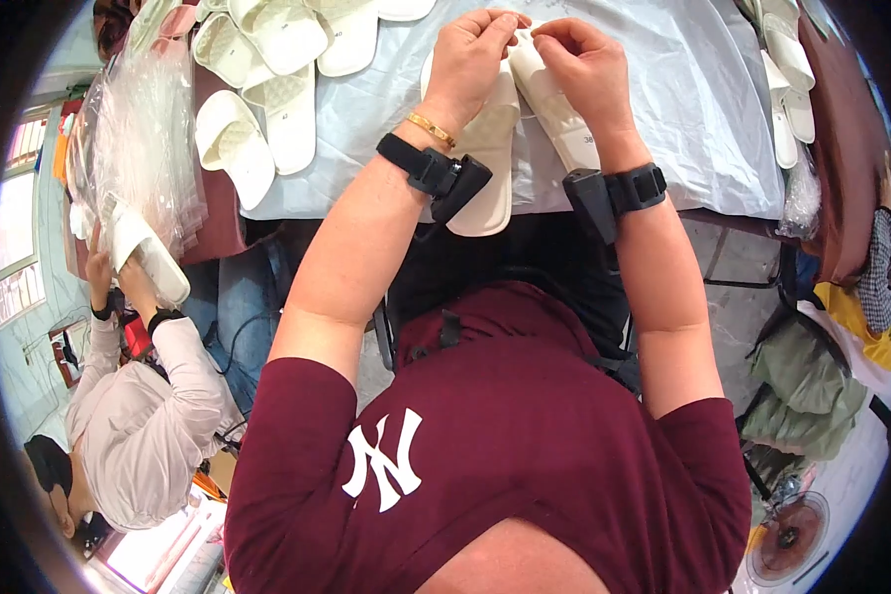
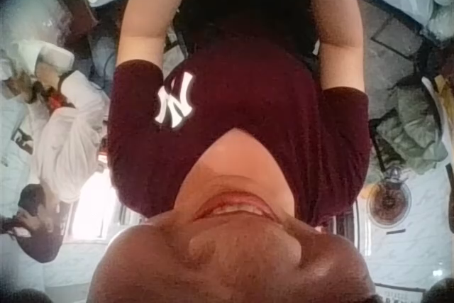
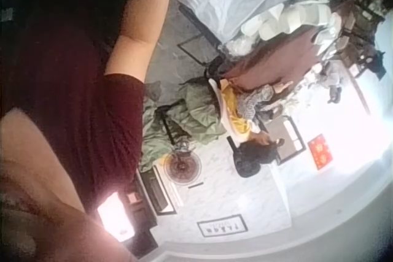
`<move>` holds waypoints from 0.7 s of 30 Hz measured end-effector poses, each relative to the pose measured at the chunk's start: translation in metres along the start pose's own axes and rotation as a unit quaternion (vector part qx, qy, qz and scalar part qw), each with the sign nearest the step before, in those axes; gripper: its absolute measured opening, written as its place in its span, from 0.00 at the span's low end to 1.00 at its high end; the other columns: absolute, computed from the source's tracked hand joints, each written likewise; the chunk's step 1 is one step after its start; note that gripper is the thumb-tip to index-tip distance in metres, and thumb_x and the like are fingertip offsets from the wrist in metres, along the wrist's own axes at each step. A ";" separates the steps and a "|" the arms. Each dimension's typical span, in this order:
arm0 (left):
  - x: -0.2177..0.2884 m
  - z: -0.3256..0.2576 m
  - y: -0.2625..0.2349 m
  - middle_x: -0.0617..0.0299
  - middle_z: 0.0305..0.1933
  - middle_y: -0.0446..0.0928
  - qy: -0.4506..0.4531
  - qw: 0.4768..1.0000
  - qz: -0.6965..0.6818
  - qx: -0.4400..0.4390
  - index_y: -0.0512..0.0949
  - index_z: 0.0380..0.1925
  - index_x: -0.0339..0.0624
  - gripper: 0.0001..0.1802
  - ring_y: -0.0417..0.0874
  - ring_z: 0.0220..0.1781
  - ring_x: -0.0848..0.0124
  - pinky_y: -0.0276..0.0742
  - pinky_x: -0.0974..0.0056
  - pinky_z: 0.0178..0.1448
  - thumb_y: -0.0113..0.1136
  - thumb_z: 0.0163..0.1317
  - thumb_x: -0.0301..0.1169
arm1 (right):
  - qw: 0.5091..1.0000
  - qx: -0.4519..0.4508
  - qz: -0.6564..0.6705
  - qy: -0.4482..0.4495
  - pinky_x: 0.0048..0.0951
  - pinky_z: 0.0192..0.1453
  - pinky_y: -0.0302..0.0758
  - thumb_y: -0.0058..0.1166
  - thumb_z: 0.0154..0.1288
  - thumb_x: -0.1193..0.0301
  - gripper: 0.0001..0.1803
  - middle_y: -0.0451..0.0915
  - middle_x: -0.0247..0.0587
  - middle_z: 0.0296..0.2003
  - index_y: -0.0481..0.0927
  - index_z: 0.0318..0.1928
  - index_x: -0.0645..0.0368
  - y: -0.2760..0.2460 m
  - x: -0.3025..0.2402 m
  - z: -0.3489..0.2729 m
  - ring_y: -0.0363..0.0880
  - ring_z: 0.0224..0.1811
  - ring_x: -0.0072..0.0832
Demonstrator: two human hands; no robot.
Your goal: Inspecting and trimming loose threads from white sandals in a manufacturing setting.
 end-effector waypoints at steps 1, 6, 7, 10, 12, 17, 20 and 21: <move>0.001 -0.001 0.001 0.71 0.28 0.74 0.000 1.000 0.000 -0.001 0.83 0.37 0.37 0.11 0.68 0.30 0.83 0.67 0.77 0.35 0.53 0.67 0.32 | 1.000 0.001 0.000 0.000 0.22 0.34 0.76 0.58 0.55 0.69 0.08 0.83 0.34 0.23 0.85 0.33 0.59 0.000 0.001 0.000 0.80 0.26 0.18; 0.003 -0.003 0.002 0.66 0.28 0.79 0.015 1.000 0.025 0.001 0.83 0.36 0.36 0.11 0.73 0.30 0.81 0.70 0.74 0.36 0.55 0.64 0.31 | 1.000 0.001 -0.009 0.002 0.22 0.34 0.76 0.57 0.54 0.69 0.08 0.83 0.36 0.23 0.85 0.32 0.58 0.000 0.000 -0.002 0.80 0.26 0.19; 0.003 -0.004 0.002 0.66 0.28 0.79 0.016 1.000 0.026 0.000 0.83 0.36 0.36 0.11 0.73 0.30 0.81 0.70 0.74 0.36 0.55 0.64 0.31 | 1.000 0.002 -0.009 0.001 0.22 0.34 0.76 0.57 0.54 0.69 0.08 0.83 0.36 0.23 0.85 0.32 0.58 0.000 0.000 -0.002 0.80 0.26 0.19; 0.003 -0.006 0.003 0.68 0.27 0.77 0.018 1.000 0.019 0.009 0.84 0.34 0.36 0.12 0.71 0.28 0.81 0.68 0.74 0.34 0.53 0.65 0.31 | 1.000 0.003 -0.020 0.002 0.22 0.34 0.76 0.57 0.54 0.69 0.08 0.84 0.36 0.24 0.85 0.32 0.58 -0.001 0.001 -0.003 0.81 0.26 0.19; 0.003 -0.005 0.003 0.68 0.27 0.78 0.009 1.000 0.015 0.003 0.84 0.34 0.36 0.12 0.72 0.29 0.81 0.69 0.74 0.34 0.54 0.64 0.31 | 1.000 -0.007 -0.018 0.011 0.23 0.34 0.76 0.57 0.54 0.69 0.08 0.84 0.36 0.24 0.85 0.32 0.58 -0.001 0.001 -0.003 0.81 0.26 0.20; 0.005 -0.002 0.006 0.68 0.28 0.77 0.002 0.999 0.049 -0.001 0.84 0.36 0.36 0.12 0.72 0.30 0.81 0.68 0.75 0.35 0.55 0.65 0.32 | 1.000 0.004 -0.025 0.010 0.24 0.33 0.76 0.58 0.55 0.68 0.09 0.83 0.37 0.23 0.85 0.32 0.59 -0.002 0.001 0.001 0.81 0.26 0.21; 0.006 0.001 0.002 0.69 0.29 0.78 -0.001 0.995 0.096 0.001 0.83 0.39 0.36 0.13 0.71 0.30 0.81 0.68 0.75 0.36 0.55 0.65 0.34 | 0.998 0.008 -0.054 0.014 0.26 0.32 0.76 0.59 0.56 0.67 0.09 0.82 0.41 0.23 0.84 0.33 0.59 0.001 -0.007 0.005 0.81 0.25 0.25; 0.007 0.005 0.003 0.68 0.29 0.78 -0.004 0.991 0.135 0.003 0.83 0.39 0.36 0.14 0.73 0.31 0.80 0.69 0.74 0.36 0.56 0.65 0.35 | 0.998 0.018 -0.056 0.000 0.28 0.31 0.76 0.59 0.57 0.66 0.10 0.82 0.44 0.23 0.84 0.32 0.60 0.000 -0.009 0.006 0.81 0.24 0.27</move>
Point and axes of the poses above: each hand's wrist, its own z-axis towards the middle knuckle, its own y-axis out of the palm, x = y × z, the point moved 1 cm from there along z, towards the middle knuckle
